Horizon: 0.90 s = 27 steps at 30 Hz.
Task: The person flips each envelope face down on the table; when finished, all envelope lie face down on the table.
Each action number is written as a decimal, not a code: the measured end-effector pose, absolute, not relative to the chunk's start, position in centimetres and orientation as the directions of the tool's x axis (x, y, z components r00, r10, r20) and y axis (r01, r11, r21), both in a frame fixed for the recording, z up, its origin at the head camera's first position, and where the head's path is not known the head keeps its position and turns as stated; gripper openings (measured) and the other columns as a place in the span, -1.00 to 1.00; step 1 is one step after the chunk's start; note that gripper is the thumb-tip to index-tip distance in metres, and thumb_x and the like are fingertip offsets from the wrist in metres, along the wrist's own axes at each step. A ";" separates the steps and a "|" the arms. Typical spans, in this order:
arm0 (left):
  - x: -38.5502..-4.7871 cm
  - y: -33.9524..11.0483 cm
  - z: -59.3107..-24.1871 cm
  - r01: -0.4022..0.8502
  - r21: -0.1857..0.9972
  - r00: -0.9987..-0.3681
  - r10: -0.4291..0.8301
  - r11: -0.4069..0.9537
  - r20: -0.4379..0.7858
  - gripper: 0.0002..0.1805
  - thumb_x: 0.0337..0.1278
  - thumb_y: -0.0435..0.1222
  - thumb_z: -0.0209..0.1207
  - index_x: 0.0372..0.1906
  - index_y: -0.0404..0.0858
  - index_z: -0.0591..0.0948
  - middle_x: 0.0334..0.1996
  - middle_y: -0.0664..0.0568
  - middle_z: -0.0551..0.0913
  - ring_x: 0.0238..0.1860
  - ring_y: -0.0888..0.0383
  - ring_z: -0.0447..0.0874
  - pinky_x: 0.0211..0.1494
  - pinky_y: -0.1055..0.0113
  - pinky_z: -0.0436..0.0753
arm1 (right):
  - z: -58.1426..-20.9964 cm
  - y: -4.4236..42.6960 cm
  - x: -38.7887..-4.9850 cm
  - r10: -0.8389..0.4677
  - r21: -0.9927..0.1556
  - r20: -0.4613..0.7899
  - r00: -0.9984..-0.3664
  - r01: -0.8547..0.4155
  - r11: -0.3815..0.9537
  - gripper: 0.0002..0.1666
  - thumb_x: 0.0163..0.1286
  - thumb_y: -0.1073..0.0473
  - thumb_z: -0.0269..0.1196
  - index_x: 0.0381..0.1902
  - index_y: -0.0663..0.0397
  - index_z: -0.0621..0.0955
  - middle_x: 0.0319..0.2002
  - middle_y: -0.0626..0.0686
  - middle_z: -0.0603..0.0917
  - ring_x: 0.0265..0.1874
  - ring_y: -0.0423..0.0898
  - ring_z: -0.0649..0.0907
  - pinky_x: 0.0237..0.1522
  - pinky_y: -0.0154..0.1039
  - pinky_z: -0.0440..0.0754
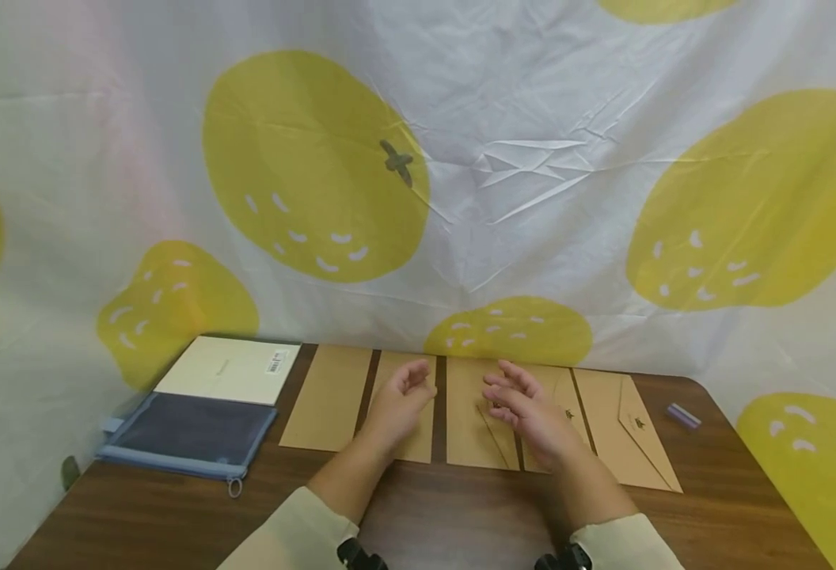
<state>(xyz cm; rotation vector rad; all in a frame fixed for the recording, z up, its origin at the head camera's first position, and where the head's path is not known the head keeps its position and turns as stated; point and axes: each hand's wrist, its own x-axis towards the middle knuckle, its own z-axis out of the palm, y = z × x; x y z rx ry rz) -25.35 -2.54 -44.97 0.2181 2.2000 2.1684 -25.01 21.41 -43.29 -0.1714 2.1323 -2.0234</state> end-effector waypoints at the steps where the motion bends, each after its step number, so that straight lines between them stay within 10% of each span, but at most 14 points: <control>1: -25.3 -2.0 -44.9 0.064 0.998 -0.989 0.136 -0.007 0.065 -0.43 0.49 -0.28 0.19 0.52 -0.24 0.46 0.56 -0.19 0.46 0.63 -0.21 0.35 0.70 -0.14 0.33 | -43.4 22.0 -25.0 -0.209 -0.997 -0.064 -0.976 0.051 0.064 -0.13 0.67 0.12 0.17 0.74 0.06 0.04 0.65 0.30 0.27 0.45 0.02 0.55 0.40 -0.18 0.64; 8: -24.6 1.5 -44.8 0.029 0.999 -0.987 0.156 -0.027 0.033 -0.46 0.48 -0.27 0.17 0.49 -0.18 0.48 0.55 -0.18 0.47 0.60 -0.19 0.38 0.67 -0.17 0.37 | -43.7 24.5 -25.1 -0.158 -0.997 -0.045 -0.986 0.035 0.068 -0.19 0.72 0.17 0.07 0.74 0.12 0.02 0.64 0.36 0.26 0.24 -0.28 0.64 0.30 -0.28 0.68; 27: -24.3 2.0 -46.2 -0.048 0.996 -0.977 0.202 0.075 -0.062 -0.35 0.47 -0.17 0.22 0.59 -0.10 0.40 0.62 -0.08 0.39 0.66 -0.24 0.26 0.64 -0.30 0.34 | -44.7 25.3 -25.1 -0.170 -0.991 -0.135 -0.976 0.130 0.040 -0.13 0.73 0.13 0.06 0.75 0.22 -0.08 0.66 0.43 0.15 0.60 0.35 0.32 0.57 0.04 0.48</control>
